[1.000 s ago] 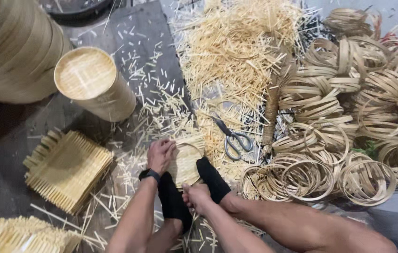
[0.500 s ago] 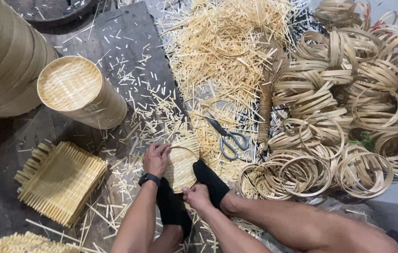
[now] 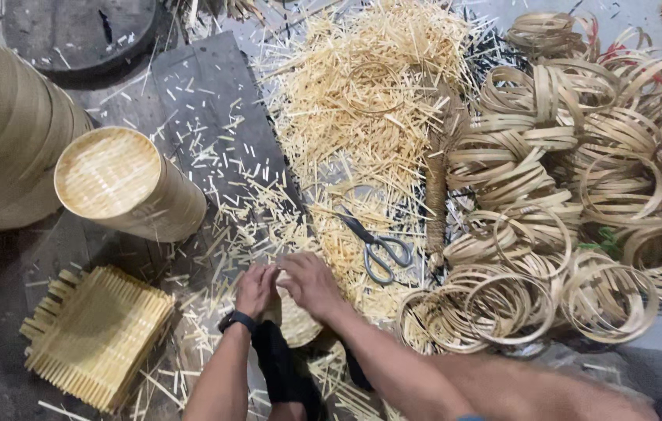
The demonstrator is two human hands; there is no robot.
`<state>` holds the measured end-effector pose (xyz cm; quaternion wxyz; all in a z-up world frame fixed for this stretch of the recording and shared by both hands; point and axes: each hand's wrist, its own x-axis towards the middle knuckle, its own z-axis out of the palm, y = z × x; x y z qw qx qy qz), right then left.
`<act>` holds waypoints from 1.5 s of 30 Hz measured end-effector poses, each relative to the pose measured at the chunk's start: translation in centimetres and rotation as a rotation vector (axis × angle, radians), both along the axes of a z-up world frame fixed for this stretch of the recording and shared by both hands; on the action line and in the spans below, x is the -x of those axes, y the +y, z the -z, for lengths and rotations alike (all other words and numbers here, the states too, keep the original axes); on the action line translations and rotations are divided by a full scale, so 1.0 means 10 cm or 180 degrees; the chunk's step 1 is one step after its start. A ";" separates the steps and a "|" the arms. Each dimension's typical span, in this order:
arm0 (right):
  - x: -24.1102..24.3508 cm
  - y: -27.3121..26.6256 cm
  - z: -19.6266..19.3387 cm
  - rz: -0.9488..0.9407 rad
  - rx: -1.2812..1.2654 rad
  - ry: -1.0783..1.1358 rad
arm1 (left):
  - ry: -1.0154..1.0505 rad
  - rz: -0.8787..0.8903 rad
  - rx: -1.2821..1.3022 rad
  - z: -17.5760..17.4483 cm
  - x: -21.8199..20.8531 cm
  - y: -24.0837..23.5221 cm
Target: The person sits on the floor and repeatedly assembles small round bamboo baskets by placing a circular bamboo ring onto a flat woven base, trimming excess strands with shears, and stacking the finished units.
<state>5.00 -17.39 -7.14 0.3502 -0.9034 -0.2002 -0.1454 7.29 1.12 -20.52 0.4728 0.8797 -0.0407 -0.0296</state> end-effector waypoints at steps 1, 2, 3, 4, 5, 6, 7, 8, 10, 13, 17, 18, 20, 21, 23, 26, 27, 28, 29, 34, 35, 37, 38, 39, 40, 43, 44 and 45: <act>-0.16 0.01 -0.02 0.0052 0.0169 0.0699 | -0.0077 0.0096 0.0283 0.09 -0.03 0.02; -0.30 0.01 -0.03 0.0098 0.0348 0.1419 | 0.0360 -0.0071 0.0620 0.17 -0.02 0.02; -0.40 0.01 -0.01 0.0142 0.0529 0.2140 | 0.0798 -0.0239 0.0954 0.25 -0.03 0.02; -0.45 0.02 0.03 0.0161 0.0335 0.2265 | 0.1240 -0.0406 0.1276 0.31 -0.03 0.02; -0.49 0.03 0.08 0.0179 0.0140 0.2390 | 0.1234 -0.0476 0.1110 0.36 -0.04 0.03; -0.53 0.04 0.14 0.0188 -0.0043 0.2526 | 0.1239 -0.0558 0.0953 0.40 -0.03 0.04; -0.57 0.04 0.21 0.0166 -0.0122 0.2652 | 0.1244 -0.0638 0.0794 0.43 -0.04 0.06; -0.60 0.03 0.27 0.0144 -0.0213 0.2766 | 0.1256 -0.0670 0.0706 0.44 -0.08 0.07; -0.57 0.01 0.37 0.0121 -0.0147 0.2822 | 0.1300 -0.0752 0.0534 0.41 -0.05 0.07; -0.49 0.07 0.43 0.0084 0.0351 0.1885 | 0.0964 -0.0895 0.0153 0.27 -0.05 0.00; -0.40 0.29 0.45 -0.0169 0.0756 0.1125 | -0.0145 -0.1528 0.0279 0.05 0.17 -0.12; -0.45 0.36 0.42 -0.0259 0.0784 0.1521 | -0.0853 -0.1715 0.0077 -0.01 0.28 -0.12; -0.53 0.38 0.31 -0.0159 0.1016 0.2483 | -0.1062 -0.1905 -0.0559 -0.08 0.56 -0.11; -0.53 0.40 0.25 -0.0194 0.1019 0.2468 | -0.0548 -0.1929 -0.0958 -0.09 0.74 -0.10; -0.55 0.43 0.09 -0.0241 0.1013 0.2497 | 0.0268 -0.2086 -0.0617 -0.03 0.93 -0.09; -0.63 0.50 -0.09 -0.0144 0.1244 0.2775 | 0.1074 -0.2413 0.1306 0.20 0.86 -0.05; -0.61 0.54 -0.11 -0.0080 0.1361 0.2883 | 0.1333 -0.2485 0.1745 0.27 0.85 0.00; -0.61 0.57 -0.13 -0.0097 0.1395 0.2944 | 0.1581 -0.2523 0.2186 0.31 0.83 0.06; -0.59 0.60 -0.16 -0.0114 0.1431 0.3005 | 0.1745 -0.2211 0.1818 0.31 0.83 0.15; -0.40 0.38 -0.39 -0.0095 0.0609 0.2755 | 0.2440 -0.1847 0.0370 -0.07 0.51 0.39; -0.26 0.29 -0.42 -0.0454 0.0997 0.2067 | 0.1186 -0.1743 -0.0133 -0.15 0.43 0.37; 0.07 0.22 -0.42 -0.1125 0.1667 0.1329 | 0.0058 -0.1238 -0.0331 -0.29 0.29 0.29; 0.26 0.22 -0.40 -0.1435 0.1961 0.1281 | 0.0170 -0.0882 -0.0050 -0.35 0.17 0.21; 0.38 0.22 -0.35 -0.1747 0.2254 0.1235 | 0.0280 -0.0522 0.0227 -0.39 0.09 0.12; 0.46 0.24 -0.29 -0.1708 0.2323 0.1263 | 0.0491 -0.0421 0.0195 -0.41 0.06 0.05; 0.58 0.26 -0.05 -0.1725 0.2418 0.1188 | 0.1034 -0.0205 0.0229 -0.38 -0.02 -0.06; 0.57 0.23 0.03 -0.1840 0.2393 0.1052 | 0.1159 -0.0221 0.0344 -0.34 -0.03 -0.06; 0.56 0.20 0.10 -0.1955 0.2366 0.0915 | 0.1285 -0.0237 0.0458 -0.28 -0.04 -0.06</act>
